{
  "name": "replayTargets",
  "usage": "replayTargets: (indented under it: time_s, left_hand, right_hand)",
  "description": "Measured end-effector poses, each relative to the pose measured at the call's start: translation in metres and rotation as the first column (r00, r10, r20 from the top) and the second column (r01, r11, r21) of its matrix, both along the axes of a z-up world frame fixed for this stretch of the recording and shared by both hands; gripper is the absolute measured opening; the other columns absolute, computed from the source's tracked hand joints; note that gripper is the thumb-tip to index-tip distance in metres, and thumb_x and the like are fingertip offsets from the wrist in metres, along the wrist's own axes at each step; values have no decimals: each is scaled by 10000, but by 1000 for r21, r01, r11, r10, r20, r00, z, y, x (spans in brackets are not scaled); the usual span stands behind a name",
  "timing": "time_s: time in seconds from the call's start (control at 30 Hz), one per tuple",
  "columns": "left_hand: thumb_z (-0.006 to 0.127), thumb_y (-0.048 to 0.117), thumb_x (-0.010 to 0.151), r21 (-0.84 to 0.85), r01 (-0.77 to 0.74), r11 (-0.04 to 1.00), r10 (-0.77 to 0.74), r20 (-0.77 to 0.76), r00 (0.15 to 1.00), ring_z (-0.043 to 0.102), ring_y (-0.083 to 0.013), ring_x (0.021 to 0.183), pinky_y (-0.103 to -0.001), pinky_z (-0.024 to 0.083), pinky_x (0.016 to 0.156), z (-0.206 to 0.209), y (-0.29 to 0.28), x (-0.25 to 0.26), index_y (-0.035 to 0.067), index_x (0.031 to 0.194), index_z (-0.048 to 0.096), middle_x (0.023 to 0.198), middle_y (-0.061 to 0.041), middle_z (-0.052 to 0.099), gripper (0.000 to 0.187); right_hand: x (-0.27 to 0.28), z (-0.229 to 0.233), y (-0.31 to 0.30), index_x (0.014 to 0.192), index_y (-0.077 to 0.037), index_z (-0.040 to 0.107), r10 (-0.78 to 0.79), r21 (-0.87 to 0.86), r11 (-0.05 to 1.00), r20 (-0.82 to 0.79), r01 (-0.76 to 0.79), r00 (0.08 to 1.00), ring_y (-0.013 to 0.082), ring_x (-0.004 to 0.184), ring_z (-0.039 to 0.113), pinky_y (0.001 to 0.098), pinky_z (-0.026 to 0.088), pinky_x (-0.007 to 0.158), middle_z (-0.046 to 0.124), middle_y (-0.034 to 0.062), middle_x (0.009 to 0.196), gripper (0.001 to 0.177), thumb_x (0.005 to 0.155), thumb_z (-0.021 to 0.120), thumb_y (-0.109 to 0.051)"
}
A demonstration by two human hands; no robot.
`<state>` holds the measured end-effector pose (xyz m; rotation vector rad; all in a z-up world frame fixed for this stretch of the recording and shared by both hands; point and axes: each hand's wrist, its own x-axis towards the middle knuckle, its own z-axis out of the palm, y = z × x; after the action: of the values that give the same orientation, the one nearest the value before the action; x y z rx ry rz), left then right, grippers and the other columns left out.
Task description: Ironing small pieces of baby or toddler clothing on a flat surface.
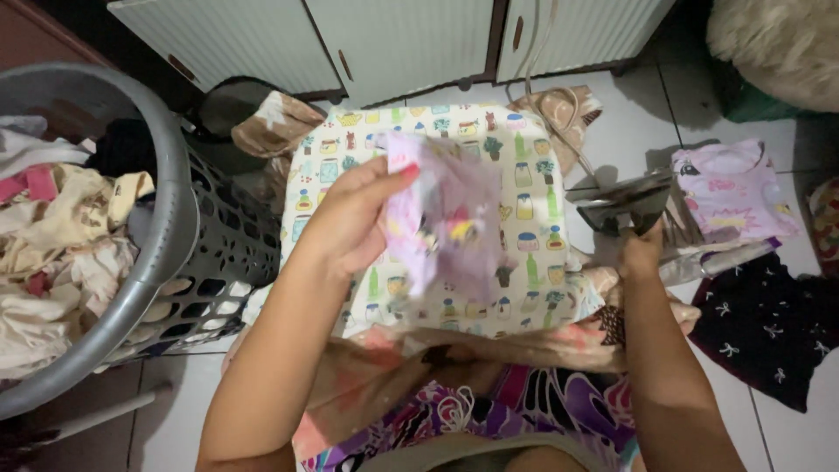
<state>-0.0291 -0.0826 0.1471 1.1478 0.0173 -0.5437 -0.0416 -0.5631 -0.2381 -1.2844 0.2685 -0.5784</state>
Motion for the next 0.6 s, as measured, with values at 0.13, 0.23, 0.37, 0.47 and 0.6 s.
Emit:
replayTargets:
  time_s: [0.13, 0.23, 0.37, 0.47, 0.6]
  left_hand:
    - [599, 54, 1005, -285, -58, 957, 56, -14, 998, 726, -244, 940, -378, 597, 861, 13, -11, 1, -58, 1212, 598, 1095, -172, 727, 235]
    - [599, 50, 1017, -354, -54, 934, 65, 20, 998, 733, -249, 959, -371, 604, 868, 32, -20, -4, -81, 1221, 592, 1111, -183, 725, 241]
    - [615, 73, 1092, -488, 27, 873, 12, 76, 997, 716, -256, 911, -415, 622, 797, 37, -24, -6, -59, 1220, 548, 1081, -179, 705, 197]
    - [600, 69, 1012, -433, -87, 897, 108, 26, 994, 741, -268, 895, -410, 648, 786, 45, -21, 13, -67, 1190, 553, 1038, -183, 717, 229]
    - [603, 14, 968, -367, -196, 909, 177, -85, 981, 754, -278, 949, -375, 640, 857, 43, 9, 68, -27, 1268, 524, 1092, -209, 727, 313]
  right_hand:
    - [-22, 35, 43, 1216, -115, 485, -374, -76, 925, 5, 373, 928, 182, 1081, 538, 281, 479, 933, 541, 56, 1164, 429, 904, 653, 126]
    - [-45, 128, 117, 1223, -95, 515, -167, -36, 984, 166, 175, 972, 200, 1135, 556, 327, 491, 1023, 553, 104, 1219, 267, 1025, 691, -62]
    - [-39, 193, 190, 1512, 93, 535, 661, 293, 647, 244, -704, 709, 268, 1178, 604, 410, 513, 1032, 591, 227, 1440, 813, 1006, 687, -525]
    - [-25, 266, 242, 1463, -43, 483, 819, 561, 124, 408, -819, 404, 329, 1268, 597, 518, 512, 1061, 539, 186, 1421, 832, 814, 822, -440]
    - [15, 277, 243, 1439, -46, 519, 790, 600, 464, 52, -651, 611, 323, 1245, 600, 468, 490, 1063, 562, 191, 1413, 747, 820, 828, -328]
